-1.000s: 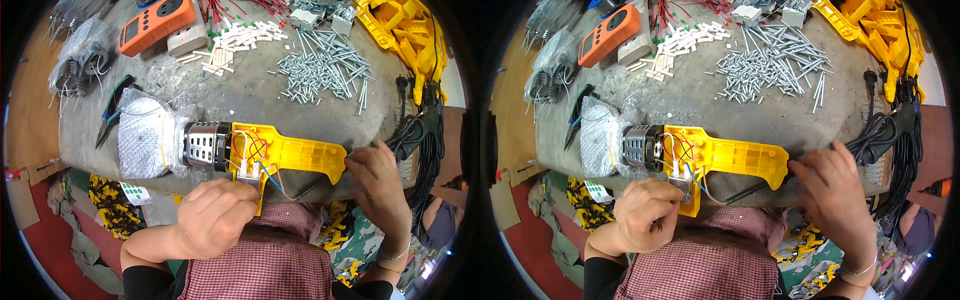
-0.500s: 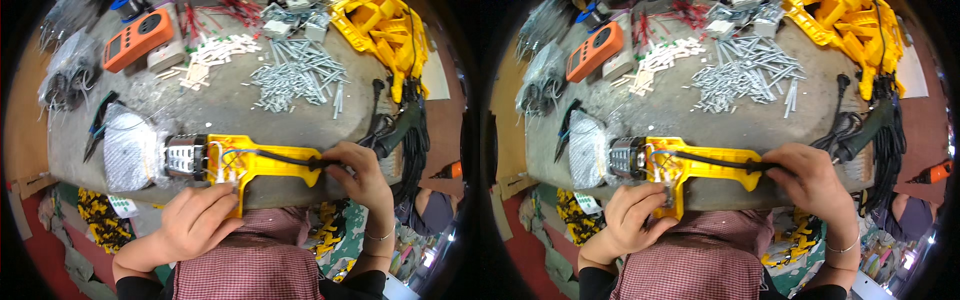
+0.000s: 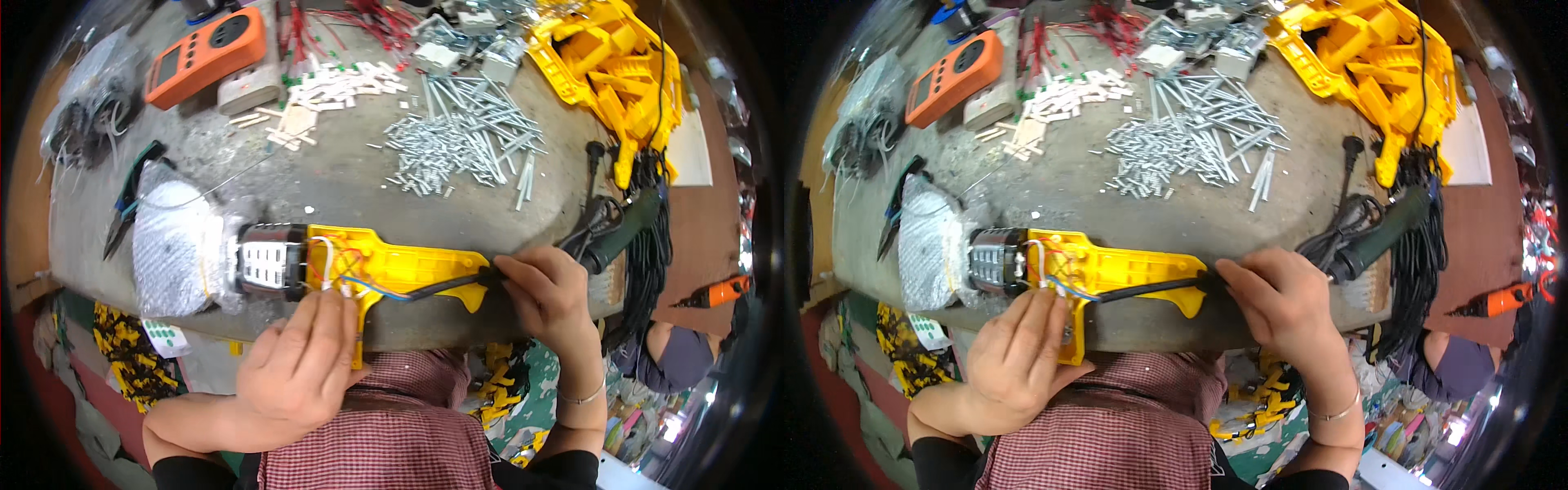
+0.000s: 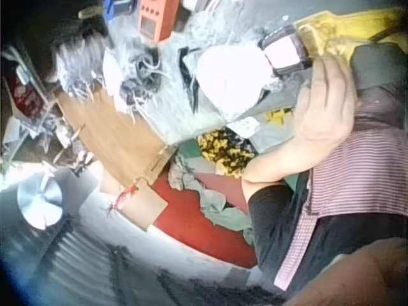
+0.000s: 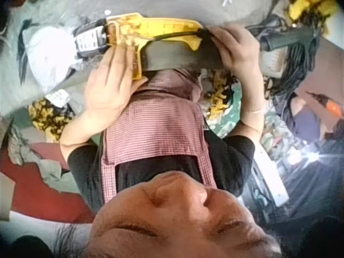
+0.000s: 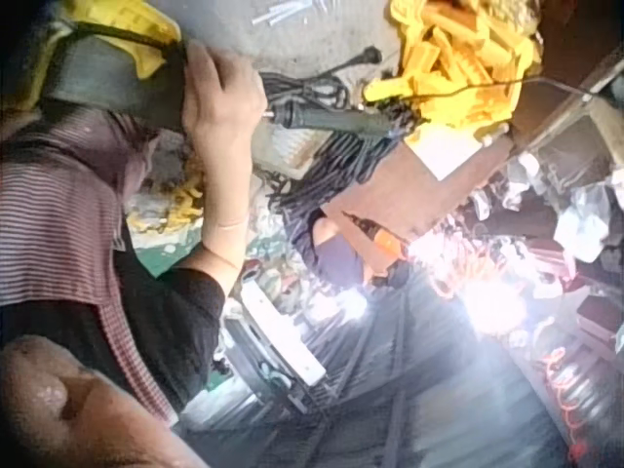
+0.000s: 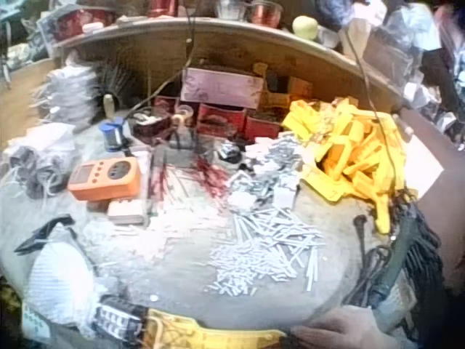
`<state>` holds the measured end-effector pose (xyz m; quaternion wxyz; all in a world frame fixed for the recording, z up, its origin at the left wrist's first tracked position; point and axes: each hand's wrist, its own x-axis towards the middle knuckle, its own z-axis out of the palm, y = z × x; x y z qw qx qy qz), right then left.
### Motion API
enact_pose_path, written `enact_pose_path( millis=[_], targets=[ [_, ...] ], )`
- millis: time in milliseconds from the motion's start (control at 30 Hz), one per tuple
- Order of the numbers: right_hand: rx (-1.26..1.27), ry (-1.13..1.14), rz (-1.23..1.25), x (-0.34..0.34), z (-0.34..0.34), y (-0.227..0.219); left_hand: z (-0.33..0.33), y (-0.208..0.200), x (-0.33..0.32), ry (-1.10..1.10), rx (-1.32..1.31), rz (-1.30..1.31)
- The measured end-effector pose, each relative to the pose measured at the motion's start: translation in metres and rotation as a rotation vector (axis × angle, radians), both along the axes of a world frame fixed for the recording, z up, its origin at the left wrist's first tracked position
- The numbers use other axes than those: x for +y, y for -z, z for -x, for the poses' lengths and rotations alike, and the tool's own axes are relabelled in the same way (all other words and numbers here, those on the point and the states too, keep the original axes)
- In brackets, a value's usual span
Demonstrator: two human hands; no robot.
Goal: The person solders wires onto components using a soldering iron, fits the parts and wiring into a yellow handle casing, and closes the shell. Then, they drive screws into the handle casing using an electric screwdriver to assemble the handheld tool.
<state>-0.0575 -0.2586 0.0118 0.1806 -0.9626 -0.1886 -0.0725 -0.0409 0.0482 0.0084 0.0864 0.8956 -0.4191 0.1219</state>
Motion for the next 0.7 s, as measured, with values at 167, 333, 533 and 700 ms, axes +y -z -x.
enact_pose_path(
  millis=[167,333,533,700],
  targets=[
    [0.026,-0.006,0.144,0.029,-0.004,-0.033,0.006,-0.004,-0.002,-0.025,0.030,-0.094],
    [0.093,-0.057,-0.171,0.082,-0.018,-0.029,0.006,-0.011,-0.004,0.005,0.005,-0.139],
    [0.146,-0.155,-0.220,0.095,-0.037,-0.015,0.007,-0.007,-0.003,0.011,0.030,-0.119],
    [0.143,-0.099,-0.404,0.103,-0.040,0.000,0.002,-0.005,-0.004,0.011,0.073,-0.067]
  ],
)
